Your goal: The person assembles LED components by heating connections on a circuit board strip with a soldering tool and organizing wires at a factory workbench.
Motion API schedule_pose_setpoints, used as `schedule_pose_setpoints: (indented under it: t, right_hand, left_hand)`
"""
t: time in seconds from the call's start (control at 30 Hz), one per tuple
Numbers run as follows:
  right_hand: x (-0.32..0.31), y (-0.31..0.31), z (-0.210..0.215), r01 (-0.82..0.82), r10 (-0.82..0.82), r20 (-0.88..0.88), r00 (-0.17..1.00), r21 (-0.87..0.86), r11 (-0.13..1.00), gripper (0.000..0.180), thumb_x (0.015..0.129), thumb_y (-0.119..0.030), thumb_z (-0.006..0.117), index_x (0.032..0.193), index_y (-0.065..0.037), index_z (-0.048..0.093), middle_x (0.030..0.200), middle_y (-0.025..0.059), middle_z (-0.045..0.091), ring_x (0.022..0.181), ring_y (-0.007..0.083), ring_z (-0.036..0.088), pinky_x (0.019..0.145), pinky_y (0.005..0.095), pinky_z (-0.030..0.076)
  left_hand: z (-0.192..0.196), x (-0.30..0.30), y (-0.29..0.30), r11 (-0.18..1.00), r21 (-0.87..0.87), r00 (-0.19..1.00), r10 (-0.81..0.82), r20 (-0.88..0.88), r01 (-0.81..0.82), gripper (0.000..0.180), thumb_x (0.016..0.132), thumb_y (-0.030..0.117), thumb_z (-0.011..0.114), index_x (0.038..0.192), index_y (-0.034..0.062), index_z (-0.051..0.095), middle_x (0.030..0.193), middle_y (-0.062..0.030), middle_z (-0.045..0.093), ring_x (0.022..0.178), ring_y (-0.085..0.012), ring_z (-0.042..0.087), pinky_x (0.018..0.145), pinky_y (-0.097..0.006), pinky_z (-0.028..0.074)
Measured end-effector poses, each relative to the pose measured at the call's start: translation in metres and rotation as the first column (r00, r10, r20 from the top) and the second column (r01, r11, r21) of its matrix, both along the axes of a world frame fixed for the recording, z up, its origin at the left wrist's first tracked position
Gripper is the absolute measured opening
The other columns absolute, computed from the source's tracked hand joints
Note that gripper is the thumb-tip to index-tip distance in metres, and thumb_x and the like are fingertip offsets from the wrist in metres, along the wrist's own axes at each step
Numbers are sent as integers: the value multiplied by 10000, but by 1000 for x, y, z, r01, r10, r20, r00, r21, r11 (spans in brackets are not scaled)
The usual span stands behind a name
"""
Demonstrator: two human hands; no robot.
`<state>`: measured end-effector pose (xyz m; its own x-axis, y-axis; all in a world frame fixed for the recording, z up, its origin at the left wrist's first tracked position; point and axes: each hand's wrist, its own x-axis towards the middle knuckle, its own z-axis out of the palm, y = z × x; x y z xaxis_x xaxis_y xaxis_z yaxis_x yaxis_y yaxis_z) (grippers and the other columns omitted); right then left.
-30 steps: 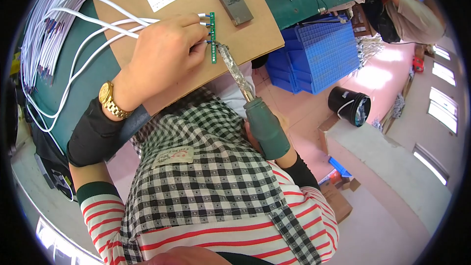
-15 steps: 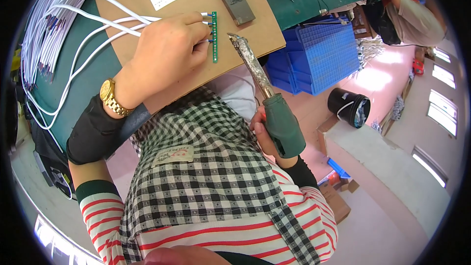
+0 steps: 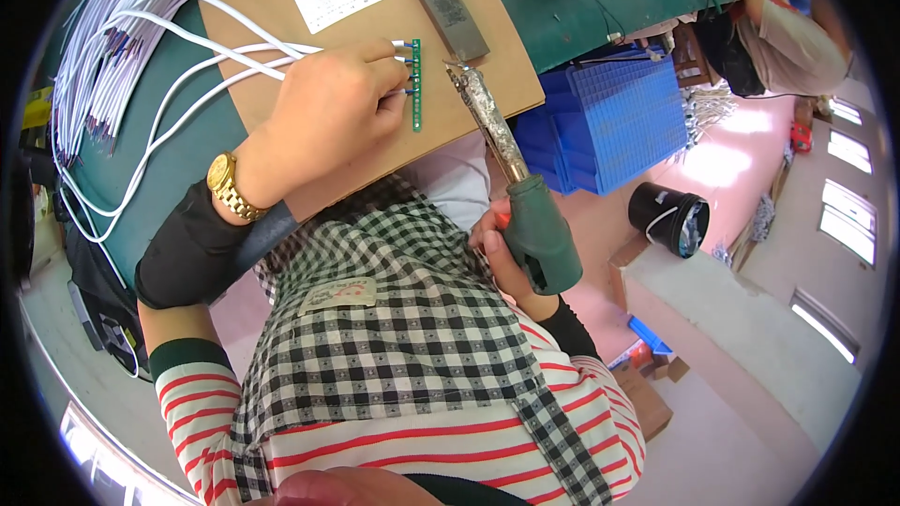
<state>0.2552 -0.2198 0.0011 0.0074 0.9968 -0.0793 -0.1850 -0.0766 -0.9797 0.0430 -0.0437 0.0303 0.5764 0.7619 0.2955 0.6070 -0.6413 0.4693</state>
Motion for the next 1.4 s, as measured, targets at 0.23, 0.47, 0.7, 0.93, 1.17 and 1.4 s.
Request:
schedule_pose_setpoints:
  t: [0.23,0.47,0.7,0.93,1.17,1.4]
  right_hand:
    - [4,2,5,-31,36,59,998,-82,996,347,875,-126,558,1168,-72,378,792,80,505,726,182,529,695,345,434]
    - [2,5,1,-63,61,57,997,38,997,327,899,-65,528,1199,-59,397,796,53,495,712,156,514,680,311,449]
    - [1,7,1,48,-46,-36,998,58,997,338,887,-116,544,1173,-56,374,800,66,503,699,158,512,652,304,439]
    - [4,6,4,77,-84,65,994,107,991,312,885,-105,532,1151,-51,378,775,62,499,679,143,511,631,291,444]
    - [-1,-1,15,236,-236,-14,972,83,968,313,884,-111,539,1151,-41,392,761,61,506,672,140,515,633,295,463]
    - [-1,4,5,195,-196,5,981,85,977,317,886,-123,549,1153,-31,404,757,61,513,657,135,512,633,295,462]
  left_hand:
    - [-3,0,2,1000,13,999,-9,48,8,79,731,101,588,731,26,612,759,-96,583,660,-297,593,561,-389,482]
    - [2,-4,3,999,-12,998,44,-47,-44,75,736,103,586,734,29,594,764,-98,589,665,-303,602,557,-393,485]
    - [16,-18,7,995,97,1000,-8,27,5,148,729,170,660,719,43,585,756,-94,547,680,-283,577,555,-391,485]
    - [62,-50,109,976,54,967,203,152,-213,207,821,232,603,821,33,659,815,-175,607,798,-358,584,686,-459,472]
    - [42,-53,275,862,271,869,475,-136,-429,173,812,146,563,885,31,670,919,-251,610,842,-393,620,763,-443,509]
    - [49,-74,266,856,279,785,512,-349,-435,218,802,99,519,901,-51,642,974,-275,612,884,-402,627,776,-440,518]
